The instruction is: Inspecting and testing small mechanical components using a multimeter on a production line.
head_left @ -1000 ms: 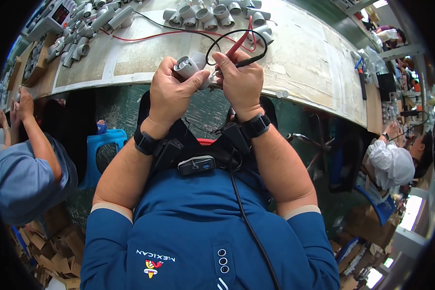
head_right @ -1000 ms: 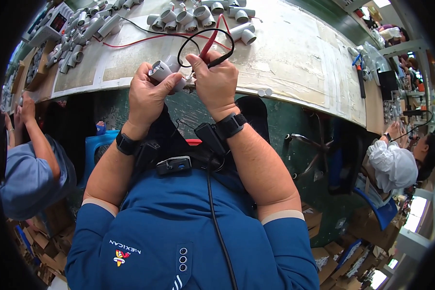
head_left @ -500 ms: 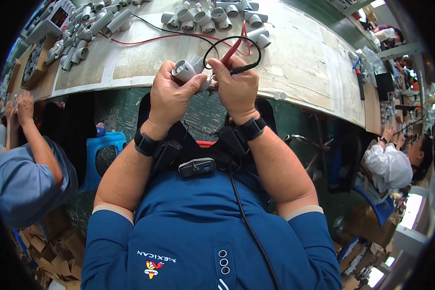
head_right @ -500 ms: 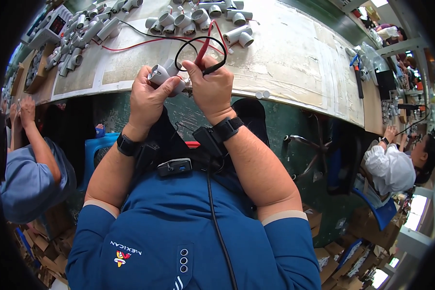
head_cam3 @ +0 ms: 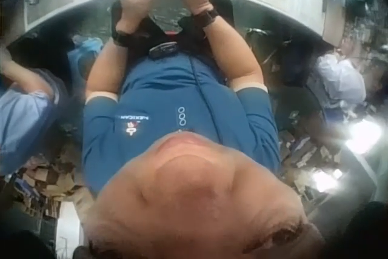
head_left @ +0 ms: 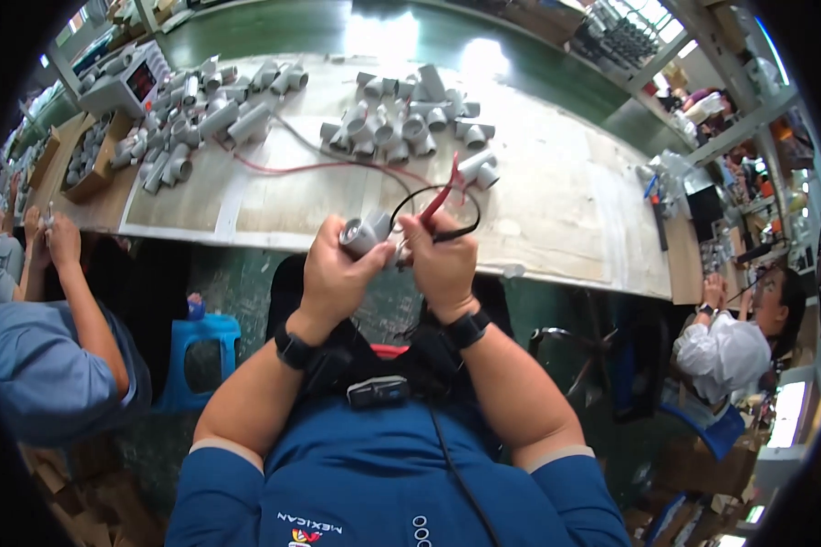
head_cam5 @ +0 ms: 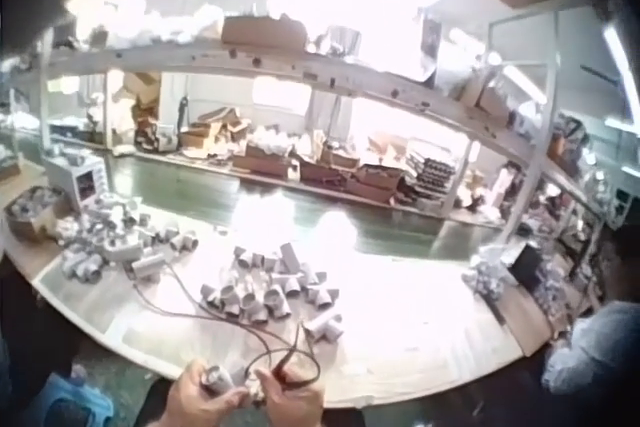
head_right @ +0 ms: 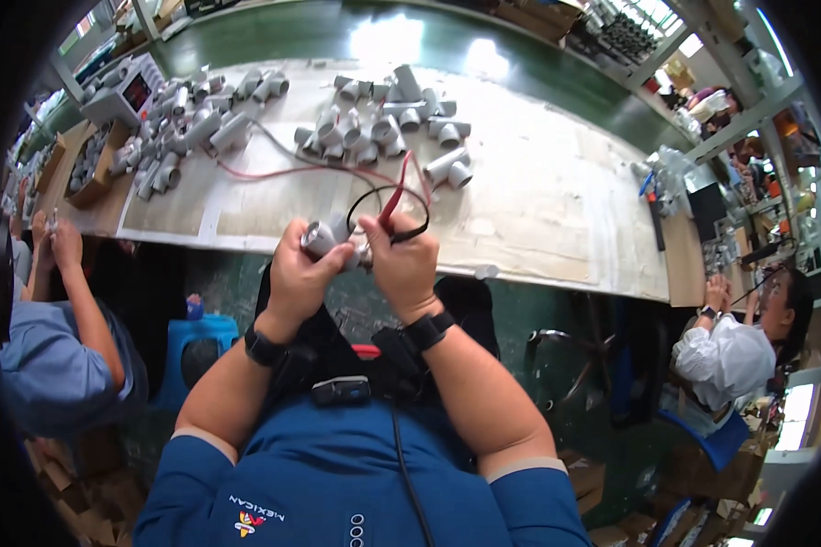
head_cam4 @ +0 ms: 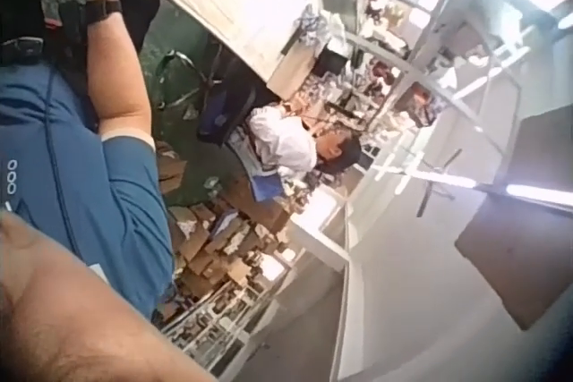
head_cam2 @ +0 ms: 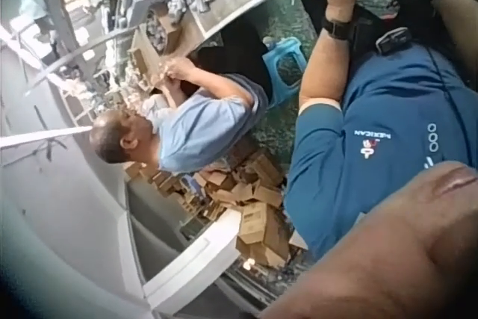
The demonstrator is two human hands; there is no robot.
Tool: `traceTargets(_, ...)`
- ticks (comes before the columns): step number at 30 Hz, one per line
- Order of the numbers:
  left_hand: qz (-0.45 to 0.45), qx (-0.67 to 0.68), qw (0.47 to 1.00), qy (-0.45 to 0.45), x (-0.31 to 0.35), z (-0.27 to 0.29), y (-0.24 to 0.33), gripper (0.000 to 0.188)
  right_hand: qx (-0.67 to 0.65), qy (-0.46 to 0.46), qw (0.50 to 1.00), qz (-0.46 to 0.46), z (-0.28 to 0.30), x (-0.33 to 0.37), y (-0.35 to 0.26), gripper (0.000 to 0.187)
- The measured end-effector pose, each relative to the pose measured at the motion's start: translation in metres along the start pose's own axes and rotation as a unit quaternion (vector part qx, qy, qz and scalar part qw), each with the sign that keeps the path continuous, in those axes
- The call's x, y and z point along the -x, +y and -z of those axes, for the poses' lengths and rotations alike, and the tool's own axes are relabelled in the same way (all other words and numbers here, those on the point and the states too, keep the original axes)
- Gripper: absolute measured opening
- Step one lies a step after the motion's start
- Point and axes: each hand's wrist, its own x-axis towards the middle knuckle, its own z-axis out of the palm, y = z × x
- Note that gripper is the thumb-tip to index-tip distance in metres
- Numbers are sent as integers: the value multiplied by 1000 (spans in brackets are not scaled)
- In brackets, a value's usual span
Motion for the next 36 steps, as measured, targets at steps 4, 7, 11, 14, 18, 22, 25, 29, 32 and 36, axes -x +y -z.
traceTargets(4, 31, 102, 994, -8, -1, -1, 3, 39, -32, -16, 999, -18, 2, -3, 1, 17)
traceTargets(7, 27, 92, 995, 10, -1, 3, 1, 41, -45, -32, 998, -20, -6, -2, 6, 17)
traceTargets(11, 8, 7, 1000, 8, -5, 5, -13, 44, -17, -26, 999, -8, -3, -4, 0, 17)
traceTargets(14, 4, -12, 1000, 6, -4, -1, -2, 45, -26, -21, 999, -19, 3, -4, 1, 17)
traceTargets(18, 36, -47, 998, -15, -2, 1, 9, 34, -58, -18, 998, -35, 1, -2, -4, 18)
traceTargets(22, 45, 11, 999, -8, -4, 0, 15, 34, -50, -19, 997, -62, -2, -4, -11, 20)
traceTargets(25, 98, 125, 987, -1, -13, 18, 23, 26, -70, -6, 994, -84, 8, -10, -16, 21)
traceTargets(29, 109, 56, 987, 100, -48, 91, 44, 23, -115, 38, 989, -82, 38, -32, -22, 22)
traceTargets(32, 143, -105, 978, 109, -87, 184, 35, 22, -28, 60, 997, -33, 75, -49, 3, 22)
traceTargets(36, 199, -314, 924, 84, -120, 238, 24, 27, 95, 66, 993, 11, 91, -60, 29, 23)
